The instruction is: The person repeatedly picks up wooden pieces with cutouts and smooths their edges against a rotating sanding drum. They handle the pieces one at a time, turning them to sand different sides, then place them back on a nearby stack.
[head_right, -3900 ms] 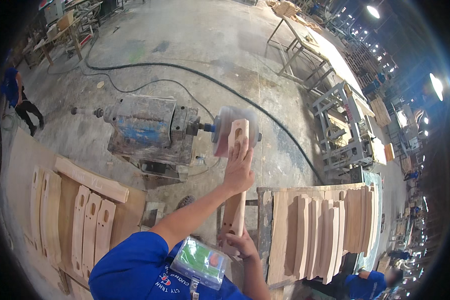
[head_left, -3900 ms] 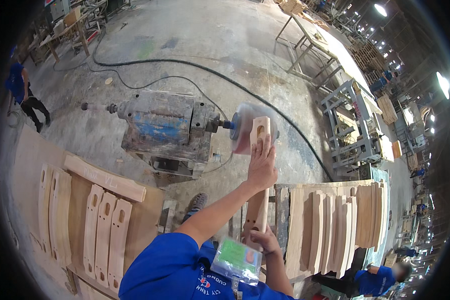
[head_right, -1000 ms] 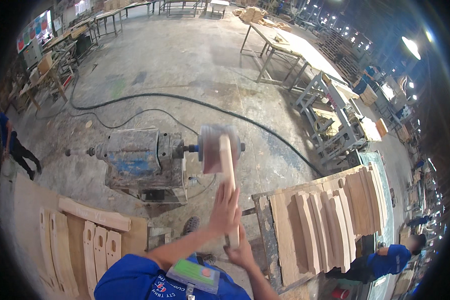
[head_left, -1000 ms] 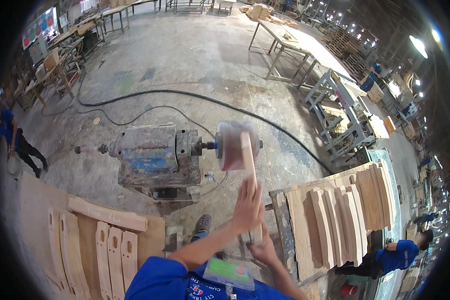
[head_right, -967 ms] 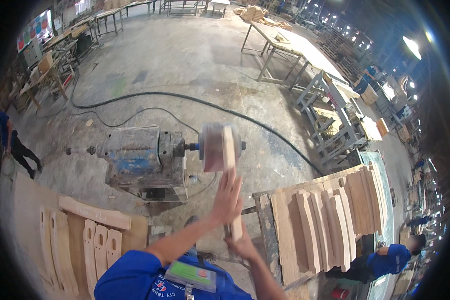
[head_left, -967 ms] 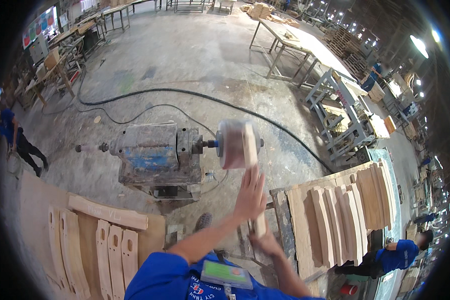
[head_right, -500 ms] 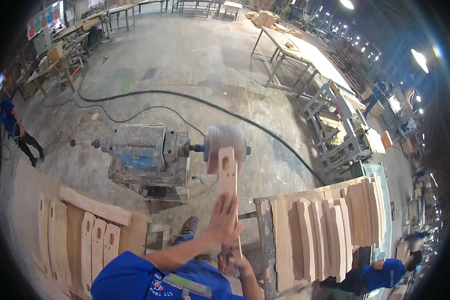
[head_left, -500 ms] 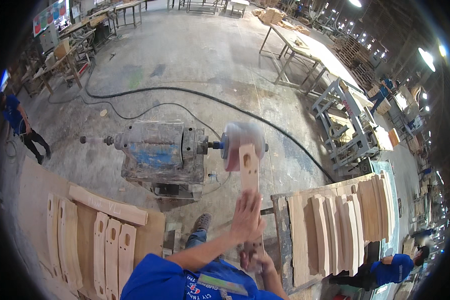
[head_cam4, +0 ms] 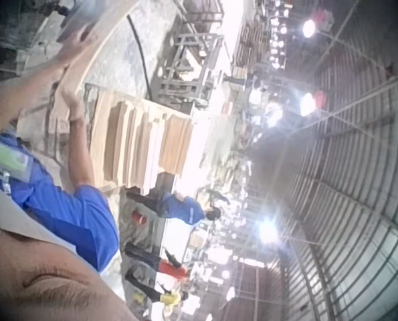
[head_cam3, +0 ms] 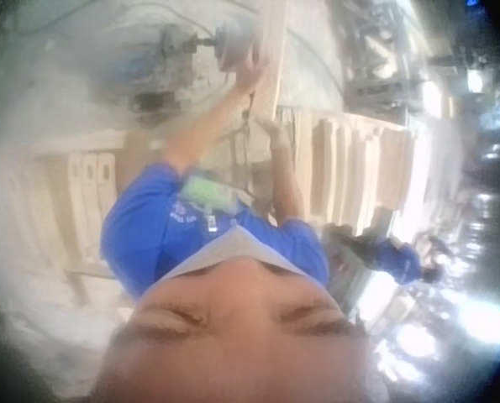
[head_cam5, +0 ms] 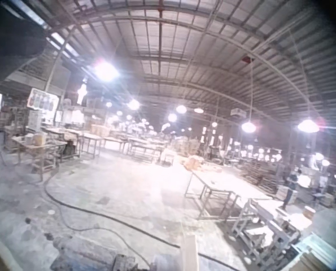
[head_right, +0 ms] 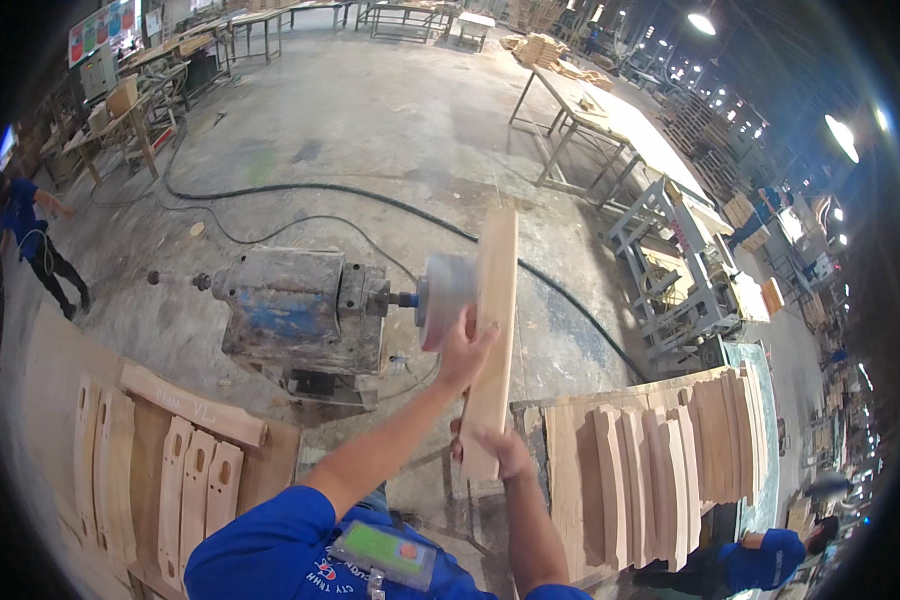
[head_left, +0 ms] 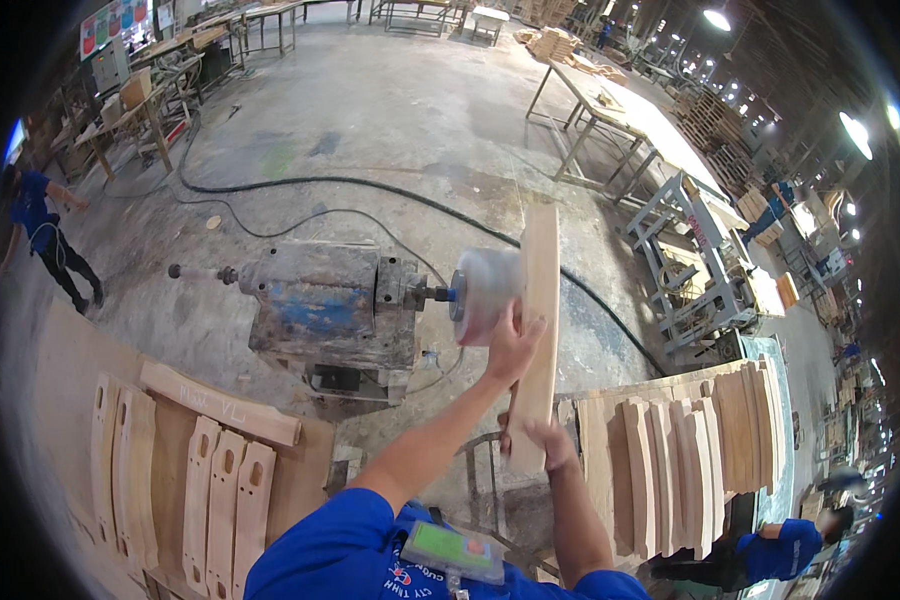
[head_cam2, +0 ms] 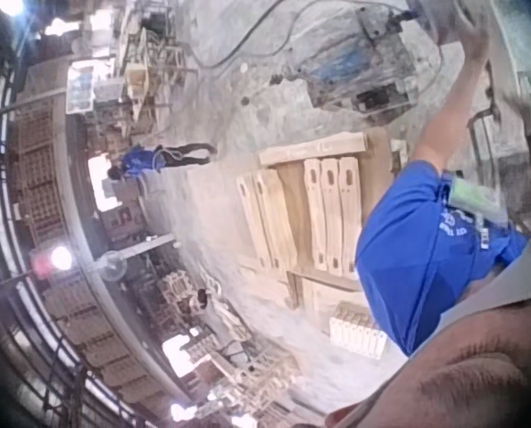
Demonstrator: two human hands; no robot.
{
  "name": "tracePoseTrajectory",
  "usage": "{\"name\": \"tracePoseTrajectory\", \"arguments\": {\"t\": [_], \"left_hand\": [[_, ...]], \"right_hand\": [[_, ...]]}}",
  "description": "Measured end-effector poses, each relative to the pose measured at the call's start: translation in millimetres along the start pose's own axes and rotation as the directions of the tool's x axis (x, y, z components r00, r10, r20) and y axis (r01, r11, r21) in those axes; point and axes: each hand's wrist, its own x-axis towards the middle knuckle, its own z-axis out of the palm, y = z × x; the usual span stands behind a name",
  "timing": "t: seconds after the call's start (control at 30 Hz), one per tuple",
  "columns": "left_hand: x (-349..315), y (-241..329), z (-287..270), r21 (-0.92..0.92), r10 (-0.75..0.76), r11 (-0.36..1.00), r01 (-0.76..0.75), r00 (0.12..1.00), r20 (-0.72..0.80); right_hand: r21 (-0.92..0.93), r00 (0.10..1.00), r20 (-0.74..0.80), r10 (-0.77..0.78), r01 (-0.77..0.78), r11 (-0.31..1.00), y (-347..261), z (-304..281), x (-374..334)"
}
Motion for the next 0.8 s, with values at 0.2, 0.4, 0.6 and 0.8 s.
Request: {"name": "tracePoseTrajectory", "arguments": {"t": [0.2,0.4,0.6,0.8], "left_hand": [[25,-8,-2,0.826,0.182,0.5,-0.259,0.964,0.192],[-27,-38,-17,0.845,0.175,0.457,-0.277,0.96,0.22],[-120,-18,-17,0.734,0.192,0.6,-0.319,0.948,0.254],[-26,-18,-9,0.87,0.297,0.406,-0.28,0.941,0.164]], "right_hand": [[-0.296,0.952,-0.279,-0.125,0.039,0.955,-39,-12,81],[-0.309,0.968,-0.252,-0.001,-0.079,0.948,25,-22,42],[-0.587,0.931,-0.333,-0.149,-0.08,0.806,101,-4,-59],[-0.958,0.722,-0.172,-0.67,-0.28,-0.056,29,-1,47]]}}
